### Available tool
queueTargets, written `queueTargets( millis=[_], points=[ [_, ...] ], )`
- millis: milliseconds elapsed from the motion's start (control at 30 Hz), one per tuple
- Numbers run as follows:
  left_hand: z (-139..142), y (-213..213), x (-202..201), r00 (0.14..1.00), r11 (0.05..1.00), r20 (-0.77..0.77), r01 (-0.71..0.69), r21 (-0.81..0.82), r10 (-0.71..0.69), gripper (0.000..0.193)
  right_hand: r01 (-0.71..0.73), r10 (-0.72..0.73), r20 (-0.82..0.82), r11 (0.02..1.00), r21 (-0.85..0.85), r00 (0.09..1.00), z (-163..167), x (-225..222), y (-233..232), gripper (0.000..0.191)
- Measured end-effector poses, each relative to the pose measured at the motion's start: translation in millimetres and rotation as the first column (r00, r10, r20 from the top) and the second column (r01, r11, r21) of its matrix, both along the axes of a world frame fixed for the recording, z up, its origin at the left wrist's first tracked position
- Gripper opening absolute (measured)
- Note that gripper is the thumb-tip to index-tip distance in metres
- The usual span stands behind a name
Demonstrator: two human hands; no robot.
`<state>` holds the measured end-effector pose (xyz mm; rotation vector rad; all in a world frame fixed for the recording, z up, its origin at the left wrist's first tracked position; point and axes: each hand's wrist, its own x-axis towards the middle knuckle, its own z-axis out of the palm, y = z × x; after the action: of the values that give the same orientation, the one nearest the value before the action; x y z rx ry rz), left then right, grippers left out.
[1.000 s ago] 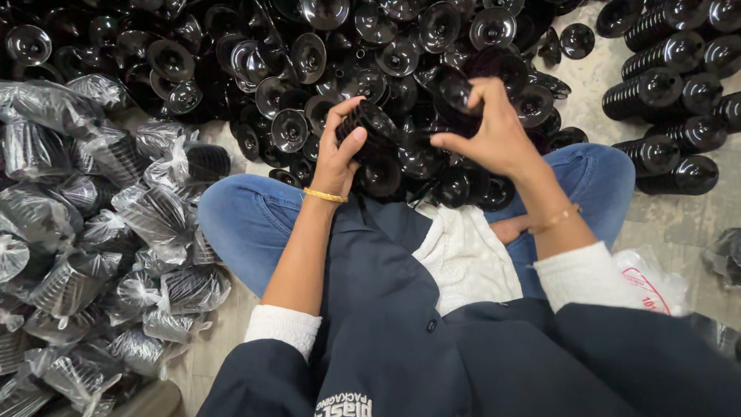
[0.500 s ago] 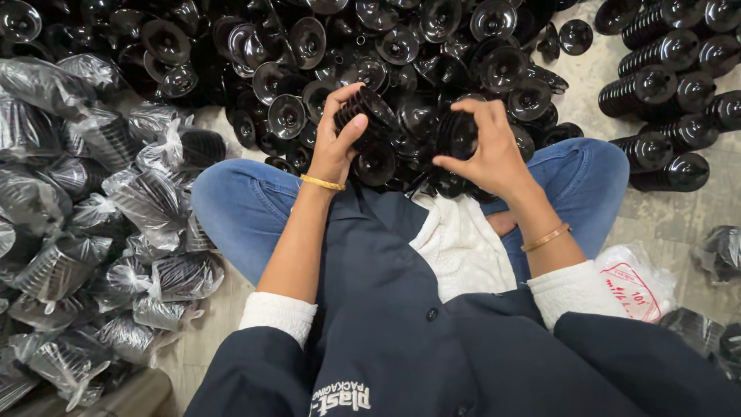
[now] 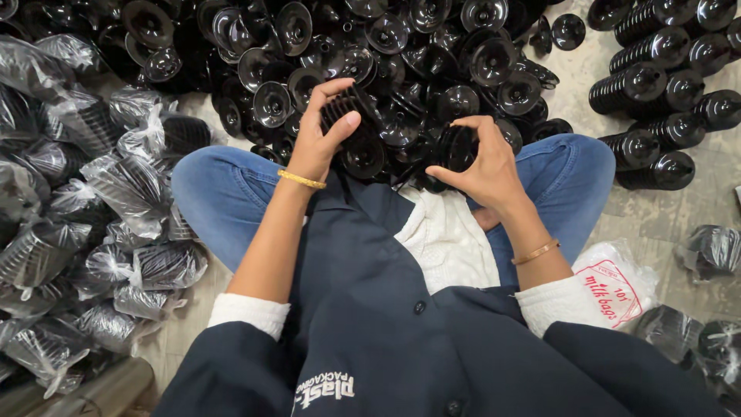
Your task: The person sits on the floor of a plastic packaging facility surrounded by piles of black plastic parts. They pick up bell-shaped plastic pieces one at a time and press them onto a ribbed plastic stack held in the other hand, building a nested column and setting completed stacks aside.
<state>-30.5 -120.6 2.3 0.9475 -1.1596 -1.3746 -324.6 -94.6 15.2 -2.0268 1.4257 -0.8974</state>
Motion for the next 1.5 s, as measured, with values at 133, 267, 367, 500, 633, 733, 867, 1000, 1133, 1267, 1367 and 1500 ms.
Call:
queueTargets(
  millis=[133, 267, 367, 500, 633, 733, 867, 1000, 1133, 1267, 1367, 1500],
  points=[
    [18, 16, -6, 0.994, 0.999, 0.106, -0.01, 0.045, 0.005, 0.052, 0.051, -0.053, 0.032, 0.997, 0.061, 0.998, -1, 1, 4, 0.077],
    [34, 29, -18, 0.969, 0.998, 0.238, 0.062, 0.003, -0.061, 0.051, 0.031, -0.036, -0.029, 0.987, -0.16, 0.999, 0, 0, 5, 0.083],
    [43, 35, -27, 0.97, 0.996, 0.229, 0.088, 0.005, -0.086, 0.051, 0.049, -0.051, -0.01, 0.988, -0.149, 0.999, 2, -2, 7, 0.082],
    [51, 39, -31, 0.971, 0.995, 0.226, 0.09, -0.034, -0.08, 0.051, 0.087, -0.087, 0.043, 0.996, 0.001, 0.995, 6, 1, 13, 0.083],
    [56, 47, -31, 0.982, 0.994, 0.158, 0.101, 0.049, -0.107, 0.054, 0.008, -0.108, 0.303, 0.95, 0.314, 0.947, 7, 3, 15, 0.082],
    [57, 54, -33, 0.98, 0.994, 0.165, 0.109, 0.029, -0.112, 0.054, -0.125, 0.022, 0.507, 0.977, 0.17, 0.862, 2, 1, 16, 0.075],
    [58, 61, -38, 0.97, 0.99, 0.198, 0.137, 0.019, -0.138, 0.054, -0.161, -0.128, 0.7, 0.93, 0.332, 0.703, -5, -2, 22, 0.056],
    [59, 64, -41, 0.967, 0.986, 0.2, 0.168, -0.022, -0.161, 0.055, -0.07, -0.176, 0.73, 0.953, 0.293, 0.66, 0, 1, 31, 0.036],
    [61, 65, -43, 0.965, 0.983, 0.205, 0.178, -0.053, -0.164, 0.055, -0.06, -0.159, 0.751, 0.965, 0.256, 0.641, 18, 12, 40, 0.033],
    [64, 67, -48, 0.967, 0.991, 0.217, 0.134, -0.003, -0.13, 0.056, -0.098, -0.081, 0.721, 0.974, 0.204, 0.688, 31, 31, 55, 0.035],
    [67, 68, -47, 0.981, 0.99, 0.15, 0.109, 0.091, -0.122, 0.052, -0.251, 0.021, 0.748, 0.948, 0.196, 0.663, 38, 31, 63, 0.04],
    [75, 68, -43, 0.98, 0.975, 0.052, 0.183, 0.128, -0.191, 0.049, -0.385, 0.138, 0.717, 0.903, 0.193, 0.683, 47, 18, 63, 0.05]
  ],
)
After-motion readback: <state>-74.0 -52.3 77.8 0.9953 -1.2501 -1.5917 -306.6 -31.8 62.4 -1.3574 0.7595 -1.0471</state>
